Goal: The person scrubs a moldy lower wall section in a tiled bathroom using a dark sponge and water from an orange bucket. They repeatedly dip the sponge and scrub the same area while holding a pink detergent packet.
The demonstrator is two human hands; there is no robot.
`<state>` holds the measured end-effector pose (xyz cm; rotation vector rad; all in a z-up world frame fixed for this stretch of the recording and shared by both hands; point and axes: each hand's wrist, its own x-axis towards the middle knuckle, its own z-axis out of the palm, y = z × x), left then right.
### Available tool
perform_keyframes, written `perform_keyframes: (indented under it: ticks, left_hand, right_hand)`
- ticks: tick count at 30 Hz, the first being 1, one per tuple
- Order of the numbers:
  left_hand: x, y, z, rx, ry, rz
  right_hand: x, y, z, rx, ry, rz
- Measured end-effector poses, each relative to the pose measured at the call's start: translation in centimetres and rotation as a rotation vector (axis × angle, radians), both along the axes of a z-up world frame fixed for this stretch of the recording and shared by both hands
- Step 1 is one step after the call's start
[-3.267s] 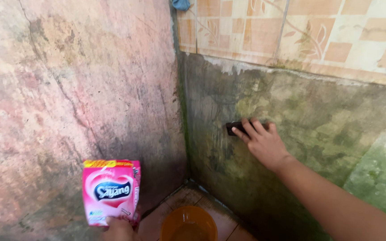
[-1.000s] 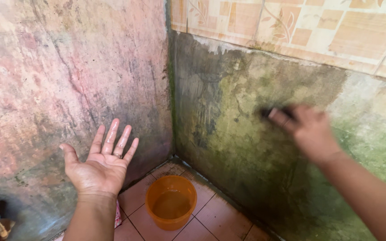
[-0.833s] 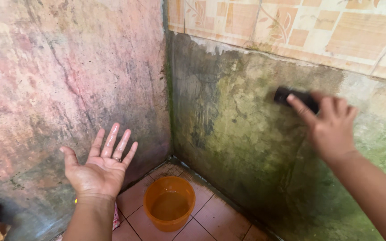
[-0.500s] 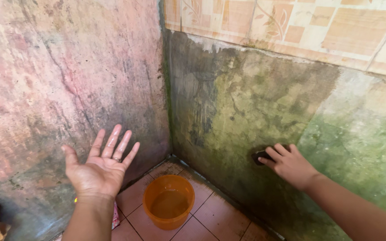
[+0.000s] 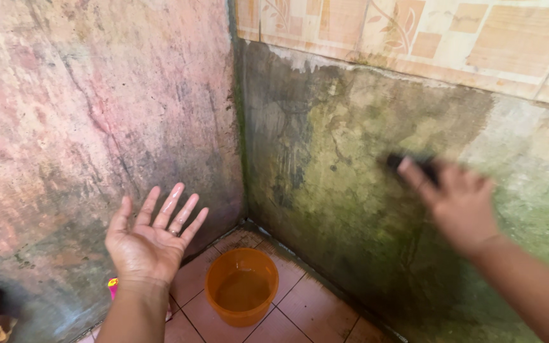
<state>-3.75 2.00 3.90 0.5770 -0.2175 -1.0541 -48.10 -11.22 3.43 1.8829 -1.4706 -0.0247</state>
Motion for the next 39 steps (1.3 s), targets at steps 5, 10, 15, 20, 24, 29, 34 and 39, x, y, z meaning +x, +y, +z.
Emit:
perform_keyframes:
  ticks: [5,10,15,20,24,29,34,39]
  left_hand:
    - [0.3,0.4,0.5,-0.037,0.035,-0.005]
    - [0.3,0.3,0.6,-0.033,0.043,0.002]
    - [0.0,-0.4,0.5,-0.043,0.070,0.015]
    - [-0.1,-0.9,0.2,-0.062,0.058,-0.009]
    - [-0.3,-0.7,0.1,-0.039,0.042,-0.009]
    - [0.0,-0.2,0.3,-0.051,0.041,-0.017]
    - [0.1,-0.3,0.3,-0.032,0.022,-0.016]
    - [-0.1,-0.9,0.2,-0.037,0.028,-0.022]
  right_hand:
    - [-0.3,0.5,-8.3,0.393,0.441,0.329]
    - [-0.9,-0.1,-6.6,0.462,0.348,0.159]
    - [-2.7,0.1,2.0,-0.419,0.029,0.301]
    - [-2.7,0.5,1.2,-0.352,0.032,0.053]
    - [-2.4,-0.3,-4.5,0.546,-0.110,-0.141]
    - [-1.7,0.6,-9.3,0.285,0.348,0.581]
    - [-0.4,-0.6,-3.7,0.345,0.272,-0.004]
    - [0.6,-0.3,2.0,-0.435,-0.159,0.261]
